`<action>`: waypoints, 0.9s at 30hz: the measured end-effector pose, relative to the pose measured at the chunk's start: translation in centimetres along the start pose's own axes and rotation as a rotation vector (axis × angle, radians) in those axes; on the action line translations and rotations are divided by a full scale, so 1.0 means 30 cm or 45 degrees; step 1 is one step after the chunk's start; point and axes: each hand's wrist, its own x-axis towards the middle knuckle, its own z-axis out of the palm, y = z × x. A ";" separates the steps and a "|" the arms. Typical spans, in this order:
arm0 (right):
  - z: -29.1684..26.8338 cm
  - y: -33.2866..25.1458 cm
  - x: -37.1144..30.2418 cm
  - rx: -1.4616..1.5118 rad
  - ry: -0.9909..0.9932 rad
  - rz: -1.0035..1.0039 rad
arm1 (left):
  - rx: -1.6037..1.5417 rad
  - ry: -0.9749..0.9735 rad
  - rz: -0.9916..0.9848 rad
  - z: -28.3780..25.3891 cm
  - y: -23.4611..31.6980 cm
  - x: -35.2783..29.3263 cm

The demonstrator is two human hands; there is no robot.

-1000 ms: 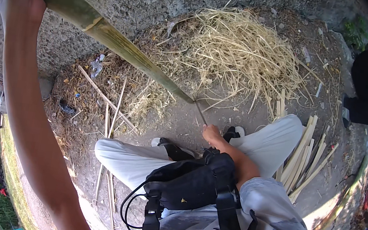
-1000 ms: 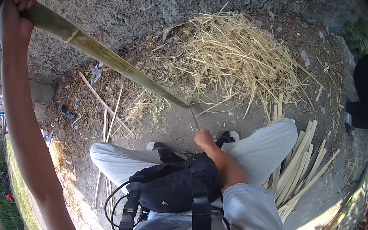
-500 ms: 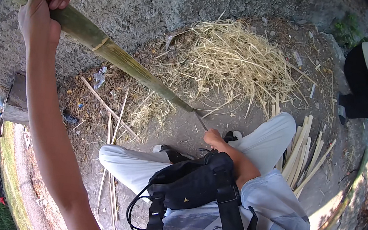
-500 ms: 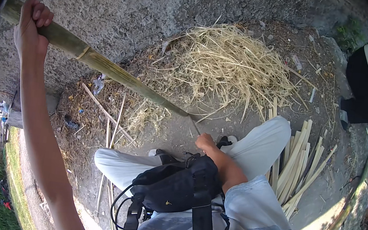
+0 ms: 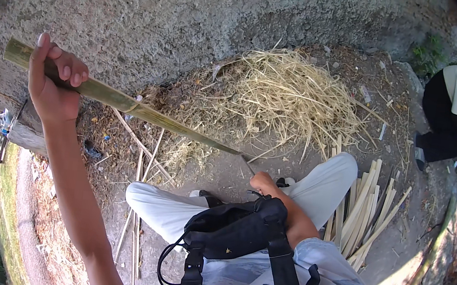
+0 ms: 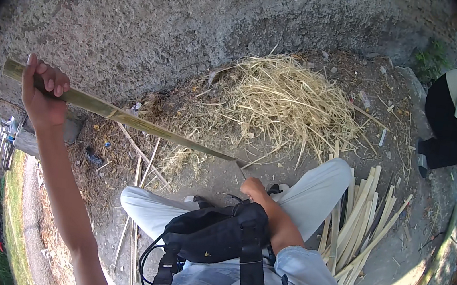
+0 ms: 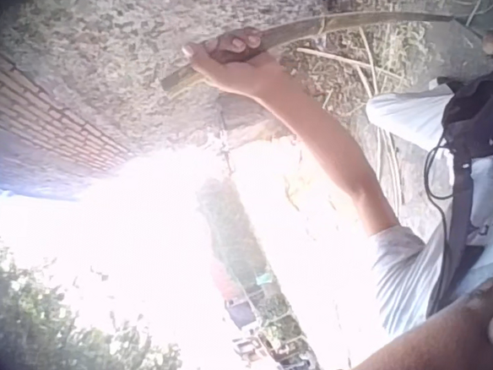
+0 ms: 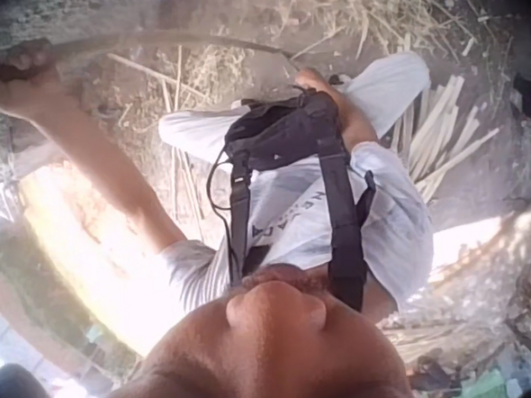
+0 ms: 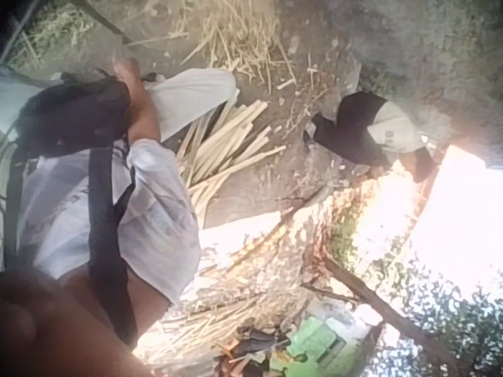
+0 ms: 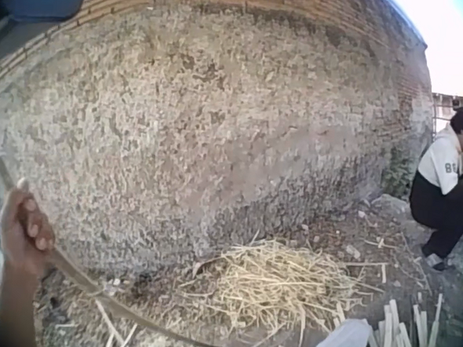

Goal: The person scrapes and shapes a bamboo strip using a knife, shaving along its surface and edges while turning the strip by hand.

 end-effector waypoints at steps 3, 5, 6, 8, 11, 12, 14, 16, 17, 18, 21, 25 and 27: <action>0.005 0.008 0.002 -0.020 0.037 -0.065 | -0.028 -0.262 0.156 -0.095 0.086 -0.055; 0.013 0.041 0.035 0.074 0.352 -0.190 | -0.071 -0.425 0.232 -0.121 0.144 -0.077; 0.005 0.045 0.045 0.069 0.354 -0.200 | -0.113 -0.590 0.298 -0.128 0.167 -0.086; -0.026 0.016 0.025 0.161 0.399 -0.147 | -0.102 -0.652 0.376 -0.118 0.193 -0.098; -0.071 -0.038 -0.045 0.086 0.144 -0.120 | -0.060 -0.581 0.353 -0.075 0.223 -0.142; -0.081 -0.052 -0.063 0.062 0.146 -0.134 | -0.064 -0.479 0.339 -0.051 0.222 -0.147; -0.097 -0.048 -0.092 0.010 0.019 -0.221 | -0.069 -0.360 0.336 -0.001 0.208 -0.147; -0.141 -0.069 -0.203 -0.095 0.000 -0.290 | 0.006 -0.385 0.458 0.016 0.189 -0.139; -0.168 -0.082 -0.263 -0.161 0.002 -0.340 | 0.008 -0.374 0.465 0.019 0.172 -0.126; -0.175 -0.061 -0.265 -0.168 0.012 -0.348 | 0.096 -0.353 0.496 0.023 0.156 -0.109; -0.175 0.010 -0.251 -0.384 0.276 -0.554 | 0.223 -0.441 0.363 0.023 0.060 -0.043; -0.162 0.020 -0.268 -0.552 0.245 -0.404 | 0.040 -0.292 0.044 0.066 -0.022 0.031; -0.162 0.040 -0.252 -0.571 0.258 -0.346 | 0.106 -0.084 0.009 0.085 -0.036 0.066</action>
